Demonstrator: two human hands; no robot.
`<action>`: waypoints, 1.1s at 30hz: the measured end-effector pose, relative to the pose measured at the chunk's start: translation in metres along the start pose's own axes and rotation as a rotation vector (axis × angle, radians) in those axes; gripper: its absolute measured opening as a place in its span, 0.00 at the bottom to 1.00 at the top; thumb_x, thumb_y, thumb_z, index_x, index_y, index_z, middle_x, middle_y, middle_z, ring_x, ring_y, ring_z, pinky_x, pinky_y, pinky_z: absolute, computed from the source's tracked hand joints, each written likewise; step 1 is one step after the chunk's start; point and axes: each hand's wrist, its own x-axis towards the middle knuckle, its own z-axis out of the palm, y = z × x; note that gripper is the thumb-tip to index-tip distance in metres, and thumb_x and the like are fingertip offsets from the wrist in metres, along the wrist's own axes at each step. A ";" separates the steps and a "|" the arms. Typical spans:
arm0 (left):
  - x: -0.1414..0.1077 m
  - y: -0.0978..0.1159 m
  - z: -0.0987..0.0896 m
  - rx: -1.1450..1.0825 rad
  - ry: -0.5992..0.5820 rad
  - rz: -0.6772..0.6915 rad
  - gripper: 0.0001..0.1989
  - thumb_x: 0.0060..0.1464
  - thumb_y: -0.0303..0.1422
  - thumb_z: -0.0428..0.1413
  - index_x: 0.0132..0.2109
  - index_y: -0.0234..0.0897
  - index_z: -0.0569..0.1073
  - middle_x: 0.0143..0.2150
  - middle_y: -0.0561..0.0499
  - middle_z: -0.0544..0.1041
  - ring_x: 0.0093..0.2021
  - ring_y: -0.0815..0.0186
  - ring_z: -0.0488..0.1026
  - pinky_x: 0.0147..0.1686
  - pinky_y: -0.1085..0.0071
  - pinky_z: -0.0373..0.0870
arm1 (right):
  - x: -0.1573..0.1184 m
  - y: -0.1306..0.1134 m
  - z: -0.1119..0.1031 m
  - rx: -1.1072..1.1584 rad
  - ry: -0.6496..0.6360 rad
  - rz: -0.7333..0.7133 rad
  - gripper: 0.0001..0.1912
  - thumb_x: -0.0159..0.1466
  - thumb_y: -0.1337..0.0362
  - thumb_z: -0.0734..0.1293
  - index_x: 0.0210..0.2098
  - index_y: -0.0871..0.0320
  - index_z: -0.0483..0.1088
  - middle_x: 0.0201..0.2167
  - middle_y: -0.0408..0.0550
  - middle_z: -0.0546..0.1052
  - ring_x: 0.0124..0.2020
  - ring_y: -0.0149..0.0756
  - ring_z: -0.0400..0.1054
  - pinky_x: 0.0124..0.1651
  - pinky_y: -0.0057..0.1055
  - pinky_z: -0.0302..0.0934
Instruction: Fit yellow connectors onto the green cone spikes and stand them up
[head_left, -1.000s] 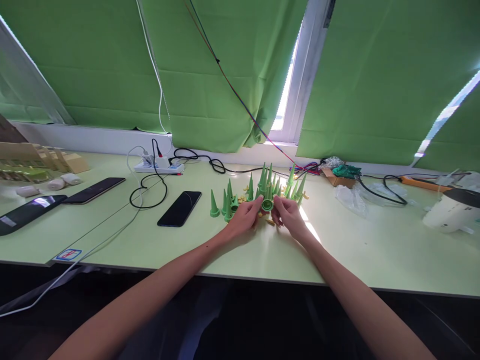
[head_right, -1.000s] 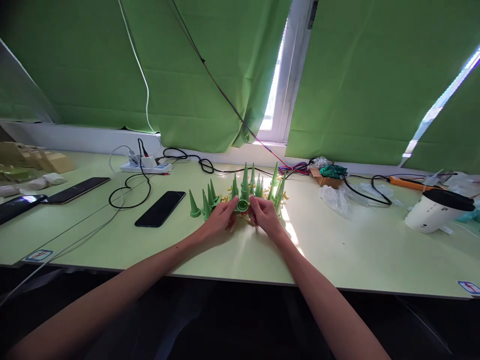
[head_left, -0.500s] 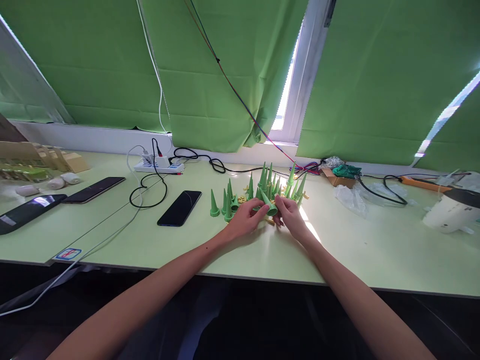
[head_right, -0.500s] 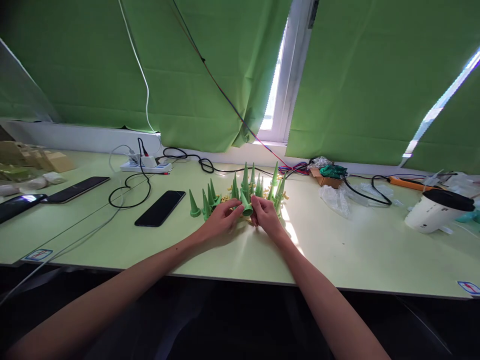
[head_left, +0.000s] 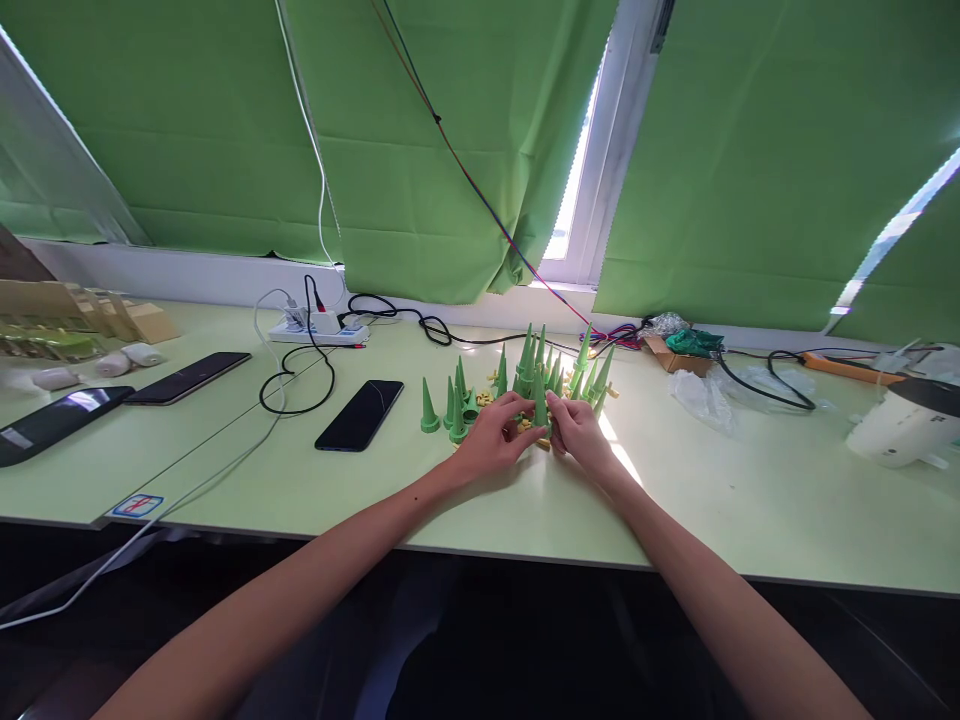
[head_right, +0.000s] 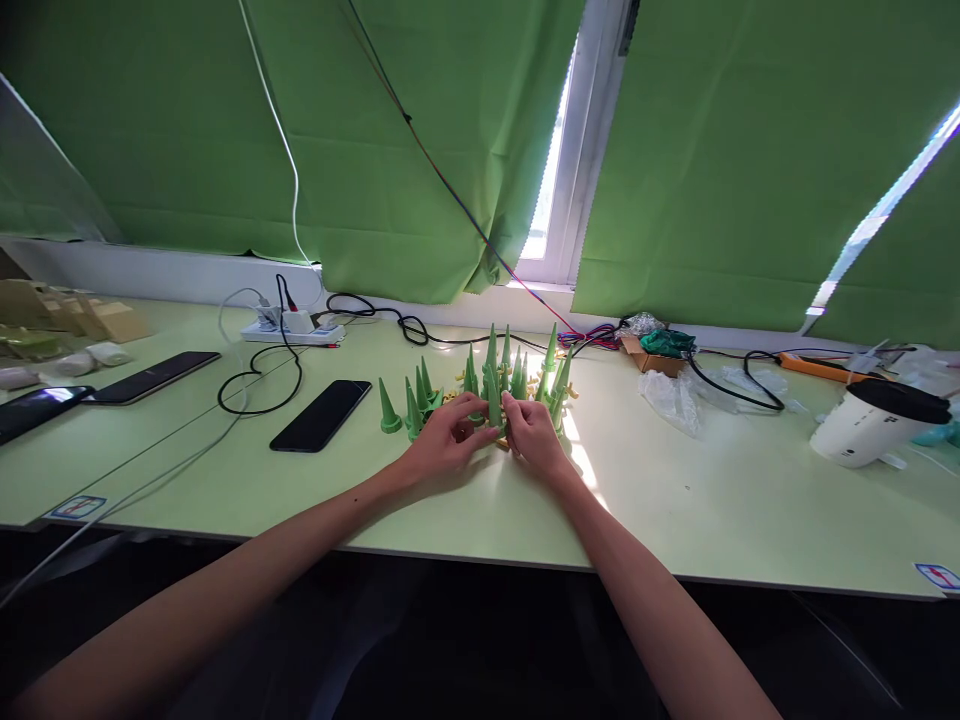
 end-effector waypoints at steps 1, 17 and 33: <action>-0.001 0.001 0.000 0.000 0.000 -0.002 0.15 0.59 0.43 0.56 0.45 0.36 0.75 0.43 0.49 0.68 0.25 0.75 0.62 0.24 0.74 0.63 | 0.000 0.000 0.000 0.004 -0.001 0.002 0.33 0.65 0.40 0.61 0.12 0.55 0.57 0.06 0.39 0.59 0.10 0.26 0.54 0.17 0.27 0.50; -0.002 0.001 0.004 0.019 0.021 0.004 0.09 0.62 0.35 0.53 0.44 0.38 0.75 0.45 0.50 0.68 0.24 0.77 0.63 0.24 0.74 0.64 | 0.001 0.005 0.001 -0.055 0.005 0.015 0.32 0.66 0.43 0.60 0.12 0.55 0.55 0.07 0.39 0.59 0.12 0.27 0.53 0.19 0.29 0.50; 0.001 0.005 0.003 -0.083 0.090 -0.127 0.21 0.63 0.48 0.49 0.32 0.35 0.71 0.27 0.54 0.68 0.24 0.72 0.61 0.24 0.74 0.57 | 0.004 0.005 0.000 0.118 0.063 -0.039 0.31 0.65 0.40 0.61 0.16 0.56 0.57 0.09 0.37 0.60 0.10 0.25 0.54 0.14 0.26 0.47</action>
